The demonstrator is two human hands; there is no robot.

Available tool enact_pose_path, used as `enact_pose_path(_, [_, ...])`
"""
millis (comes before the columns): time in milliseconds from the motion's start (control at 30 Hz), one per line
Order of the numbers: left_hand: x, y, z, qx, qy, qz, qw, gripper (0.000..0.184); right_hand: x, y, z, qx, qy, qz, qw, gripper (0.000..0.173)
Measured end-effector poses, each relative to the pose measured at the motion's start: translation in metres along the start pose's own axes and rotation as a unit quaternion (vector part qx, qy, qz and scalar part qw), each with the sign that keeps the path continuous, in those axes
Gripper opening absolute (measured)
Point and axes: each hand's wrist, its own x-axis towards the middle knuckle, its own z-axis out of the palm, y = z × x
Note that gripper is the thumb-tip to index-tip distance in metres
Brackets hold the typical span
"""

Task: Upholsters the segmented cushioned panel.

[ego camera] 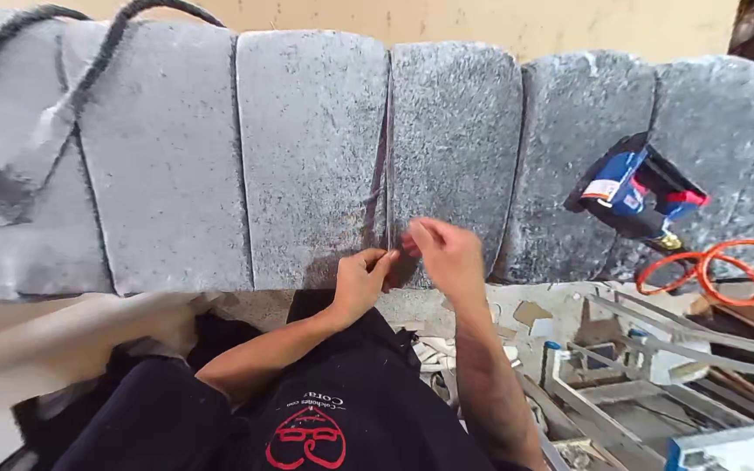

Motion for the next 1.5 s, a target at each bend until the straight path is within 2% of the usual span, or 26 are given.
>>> enact_pose_path(100, [-0.015,-0.021,0.003,0.085,0.008,0.089,0.992,0.023,0.057,-0.025,0.032,0.044,-0.094,0.087,0.991,0.033])
enact_pose_path(200, [-0.021,-0.029,-0.001,0.162,-0.008,0.142,0.977,0.022,0.045,-0.033,0.049,-0.062,-0.076,0.117,0.988,0.036])
enact_pose_path(300, [-0.029,-0.03,-0.002,0.205,-0.049,0.095,0.973,0.024,0.012,-0.014,0.051,-0.165,-0.049,0.076,0.982,0.036])
enact_pose_path(400, [-0.035,-0.037,-0.003,0.173,-0.091,0.007,0.981,0.023,-0.012,0.002,0.052,-0.225,-0.052,0.018,0.973,0.038])
enact_pose_path(467, [-0.038,-0.043,0.004,0.12,-0.084,-0.053,0.988,0.024,-0.015,0.004,0.044,-0.273,-0.096,-0.019,0.957,0.046])
enact_pose_path(533, [-0.046,-0.052,0.013,0.071,-0.053,-0.067,0.994,0.028,-0.001,0.005,0.026,-0.305,-0.094,-0.11,0.941,0.049])
enact_pose_path(600, [-0.048,-0.066,0.026,0.039,0.01,-0.06,0.997,0.033,0.065,-0.002,0.0,-0.326,-0.012,-0.259,0.909,0.04])
enact_pose_path(633, [-0.057,-0.073,0.036,0.035,0.044,-0.067,0.996,0.035,0.111,-0.012,-0.012,-0.355,0.0,-0.296,0.887,0.039])
enact_pose_path(667, [-0.058,-0.081,0.045,0.048,0.087,-0.064,0.993,0.037,0.171,-0.026,-0.019,-0.378,-0.007,-0.307,0.873,0.048])
enact_pose_path(733, [-0.053,-0.092,0.061,0.096,0.159,-0.079,0.979,0.036,0.278,-0.051,-0.016,-0.422,-0.08,-0.266,0.863,0.07])
enact_pose_path(800, [-0.051,-0.096,0.068,0.116,0.183,-0.134,0.967,0.033,0.311,-0.058,0.0,-0.448,-0.138,-0.238,0.851,0.08])
enact_pose_path(867, [-0.044,-0.096,0.069,0.105,0.179,-0.192,0.959,0.028,0.298,-0.059,0.011,-0.463,-0.128,-0.273,0.834,0.083])
enact_pose_path(967, [-0.04,-0.103,0.067,0.093,0.155,-0.257,0.949,0.021,0.25,-0.038,0.015,-0.453,-0.096,-0.364,0.808,0.087])
enact_pose_path(1033, [-0.038,-0.109,0.063,0.107,0.14,-0.267,0.948,0.026,0.201,-0.014,0.024,-0.434,-0.083,-0.397,0.804,0.096])
enact_pose_path(1100, [-0.036,-0.119,0.063,0.128,0.145,-0.232,0.953,0.027,0.139,0.016,0.034,-0.429,-0.087,-0.409,0.801,0.1])
enact_pose_path(1167, [-0.035,-0.13,0.064,0.141,0.154,-0.208,0.956,0.028,0.077,0.043,0.036,-0.435,-0.138,-0.424,0.782,0.096])
enact_pose_path(1200, [-0.036,-0.133,0.065,0.136,0.157,-0.197,0.958,0.028,0.048,0.053,0.033,-0.445,-0.175,-0.442,0.759,0.092])
enact_pose_path(1300, [-0.029,-0.136,0.059,0.155,0.148,-0.152,0.965,0.036,0.013,0.056,0.017,-0.404,-0.296,-0.53,0.684,0.074])
enact_pose_path(1333, [-0.029,-0.131,0.057,0.163,0.125,-0.164,0.965,0.038,0.02,0.047,0.008,-0.34,-0.339,-0.551,0.682,0.062])
enact_pose_path(1400, [-0.027,-0.126,0.05,0.172,0.108,-0.169,0.964,0.035,0.07,0.01,-0.009,-0.169,-0.406,-0.504,0.744,0.037])
enact_pose_path(1433, [-0.025,-0.122,0.046,0.18,0.099,-0.167,0.964,0.034,0.11,-0.014,-0.021,-0.146,-0.371,-0.48,0.782,0.028])
enact_pose_path(1467, [-0.024,-0.119,0.044,0.189,0.091,-0.17,0.963,0.034,0.16,-0.038,-0.03,-0.189,-0.301,-0.471,0.807,0.025])
enact_pose_path(1500, [-0.02,-0.119,0.04,0.196,0.085,-0.185,0.959,0.034,0.219,-0.062,-0.031,-0.276,-0.235,-0.443,0.82,0.033])
